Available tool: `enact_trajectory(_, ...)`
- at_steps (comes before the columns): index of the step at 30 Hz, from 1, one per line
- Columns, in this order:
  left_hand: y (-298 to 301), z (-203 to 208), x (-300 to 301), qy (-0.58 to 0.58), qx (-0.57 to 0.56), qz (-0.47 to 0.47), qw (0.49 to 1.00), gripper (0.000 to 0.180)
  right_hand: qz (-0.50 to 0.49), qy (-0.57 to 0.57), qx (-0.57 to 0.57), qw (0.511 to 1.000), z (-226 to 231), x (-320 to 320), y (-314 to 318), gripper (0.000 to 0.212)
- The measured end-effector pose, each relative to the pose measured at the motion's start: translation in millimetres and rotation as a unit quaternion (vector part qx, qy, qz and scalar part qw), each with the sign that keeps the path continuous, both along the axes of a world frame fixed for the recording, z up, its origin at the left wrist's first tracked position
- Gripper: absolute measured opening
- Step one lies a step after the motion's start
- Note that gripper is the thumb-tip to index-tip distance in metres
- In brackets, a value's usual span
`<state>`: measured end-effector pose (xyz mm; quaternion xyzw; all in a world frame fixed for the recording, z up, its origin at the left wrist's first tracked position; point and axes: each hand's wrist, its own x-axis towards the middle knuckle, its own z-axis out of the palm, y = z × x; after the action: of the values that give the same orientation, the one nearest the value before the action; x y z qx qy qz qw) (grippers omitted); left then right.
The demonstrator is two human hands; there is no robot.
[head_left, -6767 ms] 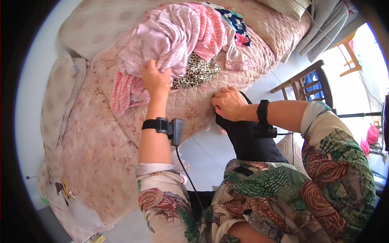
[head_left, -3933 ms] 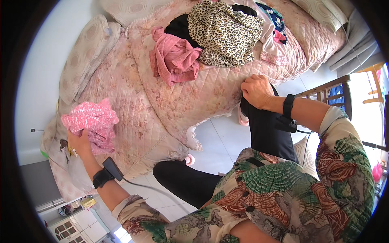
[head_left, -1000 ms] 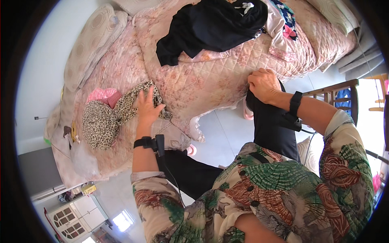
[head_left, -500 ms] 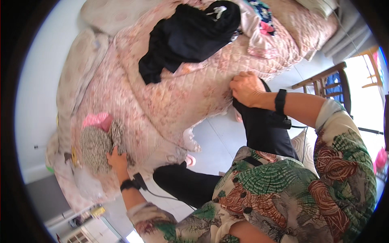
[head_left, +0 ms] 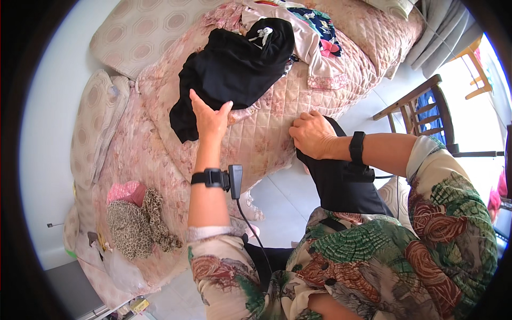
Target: Sort various items of clothing piled on a bed into separate groups.
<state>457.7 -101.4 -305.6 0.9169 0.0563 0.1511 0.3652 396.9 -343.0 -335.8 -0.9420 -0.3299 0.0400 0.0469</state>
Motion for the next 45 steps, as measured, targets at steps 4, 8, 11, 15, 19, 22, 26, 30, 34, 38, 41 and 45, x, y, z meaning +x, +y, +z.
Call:
enact_trajectory(4, 21, -36, 28, 0.100, -0.100, 0.079, 0.987, 0.078, 0.005, 0.002, 0.007, 1.000, 0, 0, 2, 0.015)
enact_trajectory(8, 38, -27, 27, 0.136, -0.218, 0.106, 0.961, 0.052, 0.009, 0.008, 0.004, 1.000, -2, 2, 1, 0.015)
enact_trajectory(11, 52, 31, 4, 0.103, -0.323, 0.147, 0.929, 0.032, -0.006, 0.003, -0.008, 1.000, -6, 3, -7, 0.015)
enact_trajectory(15, 186, 106, -48, -0.075, -0.434, 0.083, 0.894, 0.035, -0.014, 0.008, -0.010, 1.000, -3, 1, -7, 0.016)
enact_trajectory(19, 329, 224, -164, -0.165, -0.079, 0.216, 0.959, 0.054, -0.008, 0.024, -0.011, 1.000, 2, -1, -3, 0.017)
enact_trajectory(22, 416, 276, -259, -0.262, 0.033, 0.381, 0.886, 0.037, 0.003, 0.026, -0.009, 1.000, 3, -2, 5, 0.017)
enact_trajectory(26, 370, 220, -275, -0.170, 0.005, 0.472, 0.865, 0.054, -0.015, 0.032, -0.027, 0.999, 3, 0, -4, 0.018)
enact_trajectory(30, 388, 147, -315, -0.010, 0.139, 0.397, 0.907, 0.071, 0.001, 0.019, 0.009, 1.000, 0, -3, 10, 0.016)
enact_trajectory(34, 280, 51, -254, 0.019, 0.004, 0.358, 0.933, 0.060, -0.013, 0.003, 0.034, 0.999, -2, 1, -5, 0.014)
enact_trajectory(38, 133, 9, -233, 0.060, -0.335, 0.242, 0.909, 0.047, -0.011, -0.010, 0.038, 0.999, -5, -2, -3, 0.014)
enact_trajectory(41, 68, 0, -221, 0.079, -0.475, 0.159, 0.862, 0.043, 0.001, -0.014, 0.069, 0.997, -6, -4, -7, 0.014)
enact_trajectory(45, 61, -16, -213, 0.048, -0.579, 0.074, 0.810, 0.039, -0.005, 0.031, 0.147, 0.989, 0, -3, -10, 0.014)
